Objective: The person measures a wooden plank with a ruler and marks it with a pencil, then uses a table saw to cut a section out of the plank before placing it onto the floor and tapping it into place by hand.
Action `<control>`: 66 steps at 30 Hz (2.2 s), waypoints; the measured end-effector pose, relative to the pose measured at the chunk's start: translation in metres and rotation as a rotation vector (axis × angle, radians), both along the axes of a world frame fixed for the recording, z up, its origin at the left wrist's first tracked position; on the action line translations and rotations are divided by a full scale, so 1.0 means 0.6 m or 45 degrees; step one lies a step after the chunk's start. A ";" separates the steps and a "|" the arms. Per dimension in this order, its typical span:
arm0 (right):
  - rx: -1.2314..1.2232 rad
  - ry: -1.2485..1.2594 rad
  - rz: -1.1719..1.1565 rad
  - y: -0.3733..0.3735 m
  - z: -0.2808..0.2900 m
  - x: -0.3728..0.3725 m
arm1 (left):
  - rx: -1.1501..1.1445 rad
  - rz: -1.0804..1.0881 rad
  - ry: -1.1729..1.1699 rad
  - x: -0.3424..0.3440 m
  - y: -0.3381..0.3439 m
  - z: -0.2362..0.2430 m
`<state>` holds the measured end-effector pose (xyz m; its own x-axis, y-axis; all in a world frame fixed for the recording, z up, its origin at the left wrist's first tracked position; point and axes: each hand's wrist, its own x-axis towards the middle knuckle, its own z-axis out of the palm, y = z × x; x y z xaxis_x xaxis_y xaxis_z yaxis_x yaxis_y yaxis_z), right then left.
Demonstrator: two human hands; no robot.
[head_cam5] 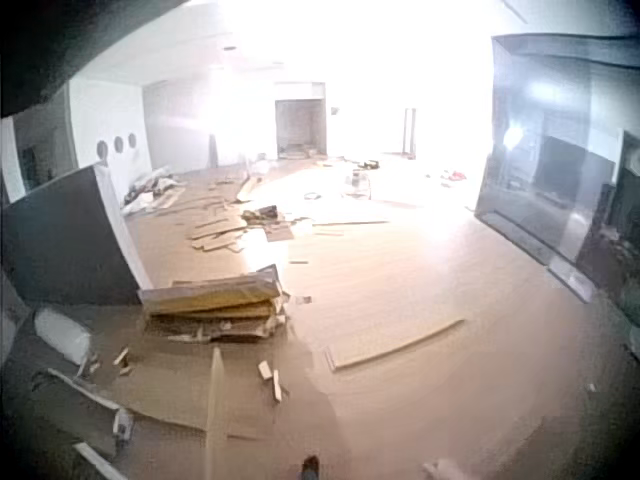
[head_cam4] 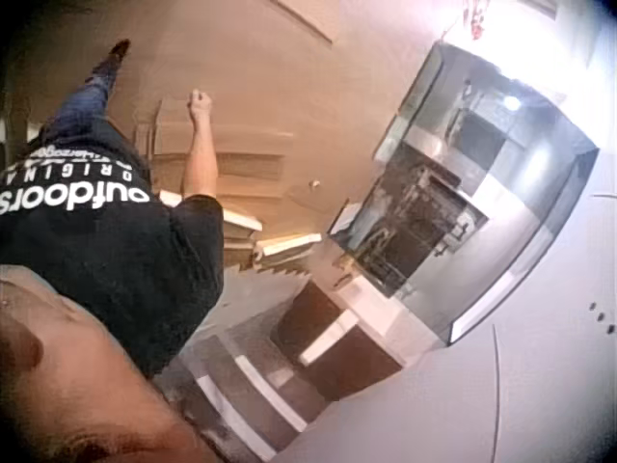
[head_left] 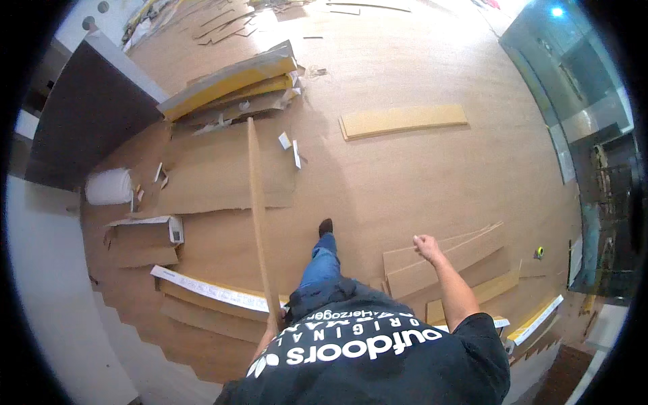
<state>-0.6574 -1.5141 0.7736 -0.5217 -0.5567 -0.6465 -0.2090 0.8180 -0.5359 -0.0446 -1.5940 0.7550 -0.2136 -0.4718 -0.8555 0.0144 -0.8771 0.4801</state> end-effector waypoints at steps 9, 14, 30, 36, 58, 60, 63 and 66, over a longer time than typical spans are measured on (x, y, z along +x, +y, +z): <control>-0.042 0.099 0.093 -0.311 0.012 -0.071 | 0.147 -0.037 0.129 -0.374 -0.629 0.058; -0.055 -0.184 0.281 -0.531 0.029 -0.304 | 0.099 -0.151 -0.139 -0.600 -0.827 0.143; 0.460 0.039 0.593 -1.419 -0.001 -0.861 | -0.157 -0.049 -0.172 -1.031 -1.510 -0.014; -0.191 -0.204 0.286 -1.762 0.127 -1.003 | -0.141 0.176 0.157 -1.220 -1.987 0.177; 0.133 -1.277 0.374 -3.242 0.413 -1.110 | -0.588 -0.796 -0.900 -1.647 -3.132 0.356; -0.066 -1.272 0.088 -3.301 0.381 -1.158 | -0.743 -0.887 -0.861 -1.676 -3.288 0.419; -0.449 -1.743 0.068 -3.449 0.359 -1.178 | -1.103 -0.864 -1.065 -1.700 -3.482 0.422; -0.711 -1.709 -0.130 -3.581 0.345 -1.238 | -2.104 -0.289 -1.515 -1.752 -3.632 0.448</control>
<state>-1.4005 -3.6627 0.9808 0.2362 -0.8920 -0.3855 0.7397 0.4223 -0.5239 -1.0956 -3.7732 1.0241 -0.1438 -0.8333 0.5338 -0.8641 0.3687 0.3426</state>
